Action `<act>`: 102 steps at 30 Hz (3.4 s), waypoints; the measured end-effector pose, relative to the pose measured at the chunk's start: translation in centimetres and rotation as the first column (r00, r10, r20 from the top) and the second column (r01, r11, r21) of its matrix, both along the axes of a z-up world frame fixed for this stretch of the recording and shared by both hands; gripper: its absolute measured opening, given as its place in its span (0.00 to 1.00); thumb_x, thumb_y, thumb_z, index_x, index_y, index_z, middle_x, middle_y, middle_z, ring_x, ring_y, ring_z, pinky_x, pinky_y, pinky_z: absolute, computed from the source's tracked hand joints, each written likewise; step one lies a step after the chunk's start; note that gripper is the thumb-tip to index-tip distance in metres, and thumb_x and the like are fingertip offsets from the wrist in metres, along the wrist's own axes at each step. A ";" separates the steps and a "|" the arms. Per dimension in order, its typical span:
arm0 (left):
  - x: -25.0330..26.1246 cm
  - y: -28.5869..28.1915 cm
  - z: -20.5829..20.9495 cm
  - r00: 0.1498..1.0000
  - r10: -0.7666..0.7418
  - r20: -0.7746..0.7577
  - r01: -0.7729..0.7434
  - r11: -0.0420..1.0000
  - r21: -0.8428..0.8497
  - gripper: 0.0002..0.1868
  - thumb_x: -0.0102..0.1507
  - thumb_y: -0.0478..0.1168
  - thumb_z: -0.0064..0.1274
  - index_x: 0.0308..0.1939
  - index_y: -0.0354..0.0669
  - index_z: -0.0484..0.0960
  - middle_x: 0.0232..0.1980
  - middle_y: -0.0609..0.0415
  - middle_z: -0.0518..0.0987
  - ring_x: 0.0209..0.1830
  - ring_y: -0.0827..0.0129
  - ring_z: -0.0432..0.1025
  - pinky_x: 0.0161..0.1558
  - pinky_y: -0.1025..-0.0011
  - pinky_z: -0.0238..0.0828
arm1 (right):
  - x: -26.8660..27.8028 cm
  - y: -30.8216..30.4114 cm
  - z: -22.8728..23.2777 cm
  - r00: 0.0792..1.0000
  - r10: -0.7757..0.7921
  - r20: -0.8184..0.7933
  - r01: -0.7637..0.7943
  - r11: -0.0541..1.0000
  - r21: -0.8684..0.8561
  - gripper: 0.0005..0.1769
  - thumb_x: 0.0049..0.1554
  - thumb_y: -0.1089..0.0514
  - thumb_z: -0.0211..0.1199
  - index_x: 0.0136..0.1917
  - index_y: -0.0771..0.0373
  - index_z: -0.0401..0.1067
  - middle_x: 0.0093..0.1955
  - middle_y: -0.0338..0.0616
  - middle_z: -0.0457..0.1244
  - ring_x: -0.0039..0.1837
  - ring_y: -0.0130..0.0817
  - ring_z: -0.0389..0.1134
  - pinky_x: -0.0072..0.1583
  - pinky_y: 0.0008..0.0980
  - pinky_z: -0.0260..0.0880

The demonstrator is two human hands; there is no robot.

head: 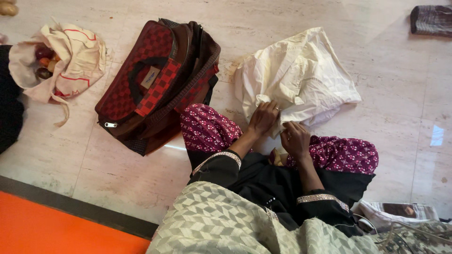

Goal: The person unfolds and then smooths a white garment on the floor by hand.

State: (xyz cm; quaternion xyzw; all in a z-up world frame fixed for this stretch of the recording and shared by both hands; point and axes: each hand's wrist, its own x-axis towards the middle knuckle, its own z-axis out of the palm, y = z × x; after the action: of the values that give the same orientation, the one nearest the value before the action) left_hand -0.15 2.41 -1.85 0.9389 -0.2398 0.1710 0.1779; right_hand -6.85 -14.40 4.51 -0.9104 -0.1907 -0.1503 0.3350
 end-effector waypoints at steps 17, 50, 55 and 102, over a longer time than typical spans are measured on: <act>-1.5 -1.8 -3.2 0.646 -0.563 -0.514 -0.460 0.250 -0.852 0.13 0.70 0.37 0.53 0.55 0.33 0.81 0.41 0.56 0.84 0.32 0.82 0.73 0.30 0.79 0.69 | 0.4 0.9 1.3 0.981 -0.155 0.119 0.145 0.986 0.087 0.12 0.61 0.56 0.67 0.55 0.62 0.73 0.57 0.47 0.68 0.59 0.49 0.68 0.61 0.45 0.68; -3.4 -0.8 5.4 0.999 0.033 -0.024 -0.037 0.979 -0.200 0.12 0.60 0.51 0.59 0.41 0.50 0.85 0.47 0.62 0.79 0.59 0.62 0.67 0.62 0.48 0.50 | 0.8 0.7 -1.5 0.942 -0.334 -0.041 0.336 0.929 0.156 0.06 0.60 0.58 0.70 0.46 0.63 0.79 0.44 0.44 0.70 0.47 0.42 0.70 0.50 0.40 0.69; -2.9 -0.8 3.6 0.992 0.058 -0.111 -0.084 0.965 -0.247 0.13 0.60 0.52 0.59 0.44 0.53 0.87 0.52 0.65 0.80 0.63 0.63 0.64 0.64 0.49 0.49 | 1.2 0.2 -1.9 0.958 -0.249 -0.145 0.284 0.901 0.328 0.05 0.61 0.63 0.68 0.48 0.69 0.78 0.43 0.48 0.69 0.42 0.40 0.69 0.45 0.36 0.68; -1.2 0.5 -8.3 0.749 0.257 -0.610 -0.155 0.964 0.216 0.48 0.52 0.56 0.70 0.68 0.65 0.56 0.67 0.43 0.42 0.65 0.34 0.39 0.50 0.24 0.50 | 11.8 -8.3 -8.3 0.745 -0.441 -0.499 0.350 0.897 -0.271 0.24 0.61 0.64 0.62 0.70 0.58 0.71 0.78 0.62 0.53 0.62 0.51 0.69 0.57 0.46 0.75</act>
State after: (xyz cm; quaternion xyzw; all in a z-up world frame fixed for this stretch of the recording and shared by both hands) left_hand -1.38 2.91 -10.15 0.9727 -0.0729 -0.1550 0.1564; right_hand 4.92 -22.70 -3.77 -0.9577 0.1000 0.0650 0.2618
